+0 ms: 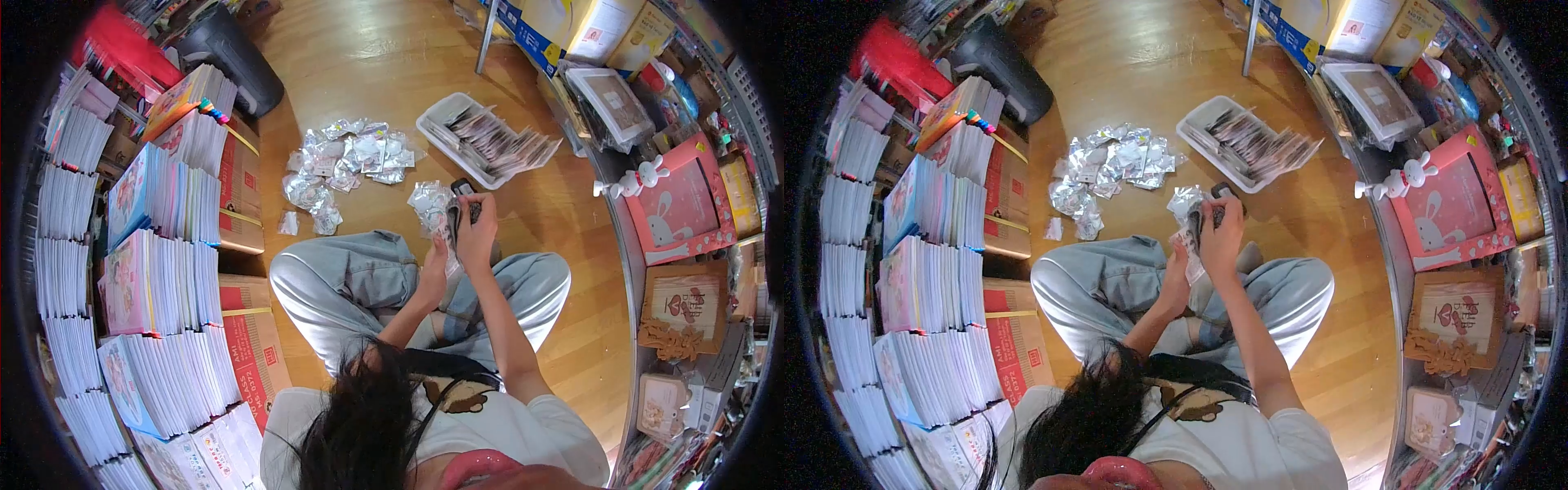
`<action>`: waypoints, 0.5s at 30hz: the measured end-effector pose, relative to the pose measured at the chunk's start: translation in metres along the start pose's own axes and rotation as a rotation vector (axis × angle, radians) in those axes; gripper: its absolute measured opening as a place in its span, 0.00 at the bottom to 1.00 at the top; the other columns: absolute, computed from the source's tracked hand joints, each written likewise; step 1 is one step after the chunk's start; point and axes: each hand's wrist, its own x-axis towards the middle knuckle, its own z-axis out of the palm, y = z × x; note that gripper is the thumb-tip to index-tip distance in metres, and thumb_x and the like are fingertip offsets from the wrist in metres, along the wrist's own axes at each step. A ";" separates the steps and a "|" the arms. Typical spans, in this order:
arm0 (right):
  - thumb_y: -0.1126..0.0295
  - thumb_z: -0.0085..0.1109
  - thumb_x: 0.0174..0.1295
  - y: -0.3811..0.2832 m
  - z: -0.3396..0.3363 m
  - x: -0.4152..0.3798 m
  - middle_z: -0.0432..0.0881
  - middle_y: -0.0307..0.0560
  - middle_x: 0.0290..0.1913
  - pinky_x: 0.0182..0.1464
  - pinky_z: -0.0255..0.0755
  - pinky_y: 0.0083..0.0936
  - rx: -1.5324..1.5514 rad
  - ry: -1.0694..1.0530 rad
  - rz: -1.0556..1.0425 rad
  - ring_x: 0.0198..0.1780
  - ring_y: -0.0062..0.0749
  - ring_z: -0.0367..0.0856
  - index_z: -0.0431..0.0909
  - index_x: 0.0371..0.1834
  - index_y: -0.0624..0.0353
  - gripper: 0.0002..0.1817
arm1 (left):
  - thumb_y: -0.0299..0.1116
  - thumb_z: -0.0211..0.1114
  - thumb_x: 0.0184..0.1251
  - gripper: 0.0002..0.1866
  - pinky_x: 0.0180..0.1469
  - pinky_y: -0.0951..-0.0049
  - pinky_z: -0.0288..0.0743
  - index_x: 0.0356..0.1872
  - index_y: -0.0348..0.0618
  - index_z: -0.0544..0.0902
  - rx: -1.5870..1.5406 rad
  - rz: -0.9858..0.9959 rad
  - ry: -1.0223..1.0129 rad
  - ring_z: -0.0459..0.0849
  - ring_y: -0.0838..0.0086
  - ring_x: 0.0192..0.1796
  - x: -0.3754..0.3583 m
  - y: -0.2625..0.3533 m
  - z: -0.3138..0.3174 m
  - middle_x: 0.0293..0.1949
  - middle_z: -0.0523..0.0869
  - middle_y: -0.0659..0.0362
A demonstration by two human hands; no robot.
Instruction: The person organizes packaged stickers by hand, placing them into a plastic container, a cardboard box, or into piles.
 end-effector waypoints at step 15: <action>0.76 0.57 0.52 0.009 0.011 -0.014 0.70 0.53 0.33 0.41 0.64 0.37 0.007 -0.166 -0.106 0.39 0.50 0.70 0.69 0.30 0.63 0.06 | 0.64 0.32 0.66 0.38 0.66 0.68 0.53 0.66 0.45 0.58 -0.279 -0.200 0.046 0.63 0.70 0.65 -0.004 0.045 0.009 0.63 0.65 0.59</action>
